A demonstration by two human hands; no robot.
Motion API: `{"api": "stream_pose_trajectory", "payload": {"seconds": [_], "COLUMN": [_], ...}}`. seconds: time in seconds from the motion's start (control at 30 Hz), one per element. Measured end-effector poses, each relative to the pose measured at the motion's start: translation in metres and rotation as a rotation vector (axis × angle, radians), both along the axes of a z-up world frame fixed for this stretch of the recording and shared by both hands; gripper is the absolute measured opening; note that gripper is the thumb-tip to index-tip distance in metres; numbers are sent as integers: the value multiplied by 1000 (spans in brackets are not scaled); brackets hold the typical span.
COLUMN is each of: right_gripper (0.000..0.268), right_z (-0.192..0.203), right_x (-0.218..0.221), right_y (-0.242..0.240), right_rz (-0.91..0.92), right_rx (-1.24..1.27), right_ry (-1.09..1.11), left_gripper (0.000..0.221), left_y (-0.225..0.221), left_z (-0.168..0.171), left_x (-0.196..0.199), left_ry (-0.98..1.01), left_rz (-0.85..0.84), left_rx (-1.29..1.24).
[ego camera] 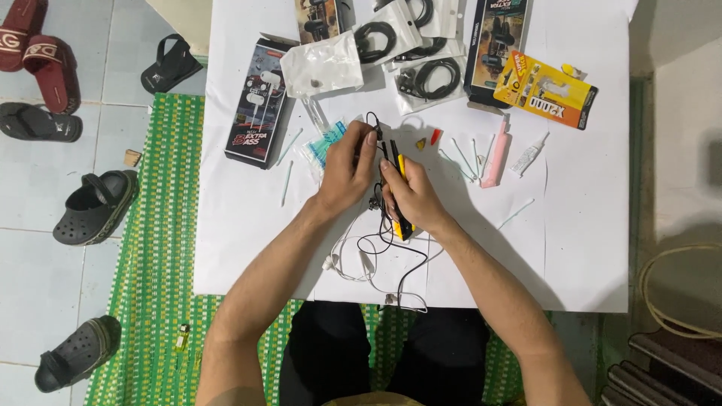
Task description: The person is using a utility knife to strip insulation from wires and trim small electronic components on a white work surface.
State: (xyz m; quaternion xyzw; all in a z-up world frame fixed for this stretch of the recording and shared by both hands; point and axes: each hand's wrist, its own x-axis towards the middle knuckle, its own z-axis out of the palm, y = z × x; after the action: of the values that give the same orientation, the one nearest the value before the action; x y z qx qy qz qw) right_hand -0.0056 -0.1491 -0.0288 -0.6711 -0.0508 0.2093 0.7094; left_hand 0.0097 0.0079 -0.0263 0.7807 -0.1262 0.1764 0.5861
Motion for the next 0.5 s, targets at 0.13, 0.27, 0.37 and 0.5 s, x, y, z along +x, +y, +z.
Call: {"api": "stream_pose_trajectory", "payload": {"seconds": [0.13,0.27,0.37,0.5], "right_gripper": [37,36,37,38], "right_z": [-4,-4,-6,-7], "right_x": [0,1,2,1], "right_y": [-1,-2,-3,-3], "right_rz": [1,3,12,10], "right_rx": [9,32,44,62], "right_ry": [20,12,4,-6], "left_gripper": [26,34,33,32], "left_y": [-1,0,-1,0], "left_z": [-2,-7,-5,-3], "left_x": [0,0,2,1], "left_ry": [78,144,135,98], "left_rz": [-46,-95,-105,-85], "left_rx": [-107,-113,-105,-74]}}
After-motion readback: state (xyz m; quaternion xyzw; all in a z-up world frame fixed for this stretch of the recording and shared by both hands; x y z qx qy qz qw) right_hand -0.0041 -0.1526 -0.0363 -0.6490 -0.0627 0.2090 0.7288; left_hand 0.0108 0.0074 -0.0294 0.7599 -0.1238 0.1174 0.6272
